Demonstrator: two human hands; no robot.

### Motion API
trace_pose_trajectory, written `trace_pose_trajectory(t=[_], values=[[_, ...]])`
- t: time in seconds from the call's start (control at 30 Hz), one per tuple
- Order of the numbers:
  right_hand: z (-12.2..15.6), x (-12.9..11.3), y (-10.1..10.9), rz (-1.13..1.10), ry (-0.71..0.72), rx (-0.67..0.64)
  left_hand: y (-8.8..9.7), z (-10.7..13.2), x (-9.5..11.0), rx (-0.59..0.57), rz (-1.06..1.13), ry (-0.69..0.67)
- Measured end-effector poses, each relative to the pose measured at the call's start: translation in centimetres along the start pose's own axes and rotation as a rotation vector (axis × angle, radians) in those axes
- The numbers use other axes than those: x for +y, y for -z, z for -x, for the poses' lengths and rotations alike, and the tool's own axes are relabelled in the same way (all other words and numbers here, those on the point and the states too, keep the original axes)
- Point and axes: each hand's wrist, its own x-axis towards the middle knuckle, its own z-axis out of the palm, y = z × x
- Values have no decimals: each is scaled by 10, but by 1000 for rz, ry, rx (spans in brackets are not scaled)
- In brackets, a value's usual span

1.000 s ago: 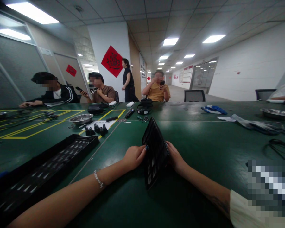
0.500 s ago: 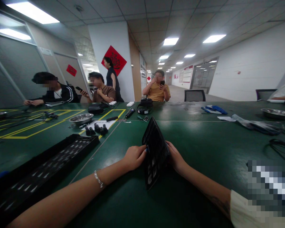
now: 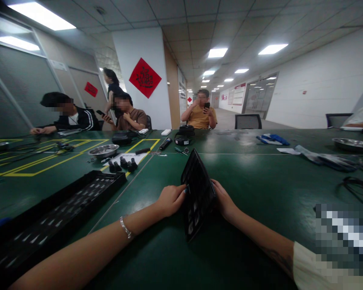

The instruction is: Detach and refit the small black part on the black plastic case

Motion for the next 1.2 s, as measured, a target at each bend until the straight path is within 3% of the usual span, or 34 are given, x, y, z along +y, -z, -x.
trace_pose_trajectory(t=[0.3, 0.73, 1.2], values=[[5, -6, -5, -2, -35, 11, -1, -1, 0, -5, -26, -6], [-1, 0, 2, 42, 43, -13, -1, -2, 0, -8, -5, 18], [2, -4, -2, 13, -25, 15, 0, 0, 1, 3, -45, -13]])
